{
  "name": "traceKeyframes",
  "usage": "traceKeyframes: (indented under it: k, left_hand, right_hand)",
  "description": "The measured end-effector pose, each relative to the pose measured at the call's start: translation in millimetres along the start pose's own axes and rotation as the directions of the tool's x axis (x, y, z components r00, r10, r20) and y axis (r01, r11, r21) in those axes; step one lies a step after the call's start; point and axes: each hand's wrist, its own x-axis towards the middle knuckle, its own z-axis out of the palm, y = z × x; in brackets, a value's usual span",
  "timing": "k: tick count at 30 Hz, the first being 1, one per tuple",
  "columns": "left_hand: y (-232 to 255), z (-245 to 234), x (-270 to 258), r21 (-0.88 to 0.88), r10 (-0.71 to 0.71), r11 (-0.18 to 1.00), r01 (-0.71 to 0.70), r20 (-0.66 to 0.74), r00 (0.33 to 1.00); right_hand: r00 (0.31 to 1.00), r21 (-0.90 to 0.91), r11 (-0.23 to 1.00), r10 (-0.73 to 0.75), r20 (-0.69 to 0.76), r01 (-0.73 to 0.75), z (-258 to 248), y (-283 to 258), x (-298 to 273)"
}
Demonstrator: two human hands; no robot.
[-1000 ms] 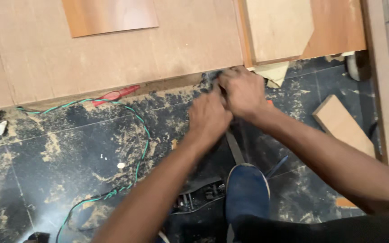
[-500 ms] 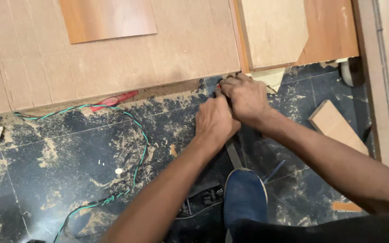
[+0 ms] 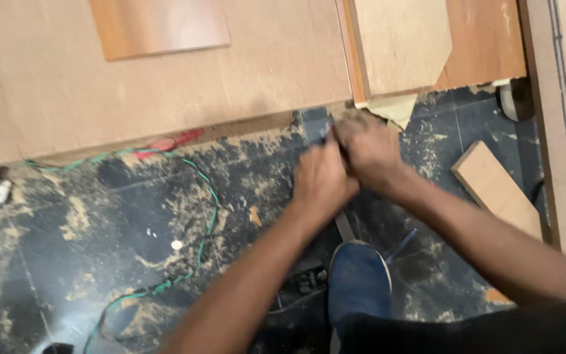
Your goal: The person sharpens a small red tool on a sharpening stone, then switches to a larger metal tool and sharpens it on the same stone. The person adjusts the tools and the stone during the process.
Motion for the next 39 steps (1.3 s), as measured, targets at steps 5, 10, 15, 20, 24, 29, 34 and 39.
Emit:
traceKeyframes:
  k: [5, 10, 15, 20, 24, 29, 34, 39]
  left_hand:
    - [0, 45, -69, -0.071, -0.127, 0.988, 0.136, 0.114, 0.985]
    - [-4, 30, -24, -0.049, -0.088, 0.995, 0.088, 0.009, 0.996]
    - [31, -28, -19, -0.041, -0.057, 0.998, 0.056, -0.033, 0.998]
    - [17, -15, -45, -0.005, -0.08, 0.997, 0.081, 0.065, 0.995]
    - [-24, -8, -2, 0.013, -0.088, 0.996, 0.088, -0.006, 0.996]
    - [-4, -18, -13, -0.054, -0.065, 0.997, 0.058, -0.147, 0.987]
    - [4, -4, -60, -0.139, -0.139, 0.981, 0.138, 0.005, 0.99]
    - [-14, 1, 1, -0.065, -0.067, 0.996, 0.057, -0.168, 0.983]
  right_hand:
    - [0.992, 0.04, 0.999, -0.025, 0.123, 0.02, -13, -30, -71]
    - [0.99, -0.092, 0.995, -0.027, 0.137, 0.04, 2, -4, -23]
    - [0.998, -0.084, 0.995, -0.052, 0.043, 0.056, -20, -20, 6]
    - [0.995, -0.003, 0.999, 0.051, 0.089, -0.051, -9, -39, -31]
    - [0.999, 0.016, 0.999, 0.031, 0.009, -0.031, 31, -14, 0]
    - [0.998, -0.044, 0.999, -0.018, 0.055, 0.021, -3, -28, 13]
    - [1.0, 0.068, 0.998, -0.015, 0.026, 0.013, -27, -59, -19]
    - [1.0, 0.013, 1.0, 0.003, -0.023, -0.003, -4, -21, 18]
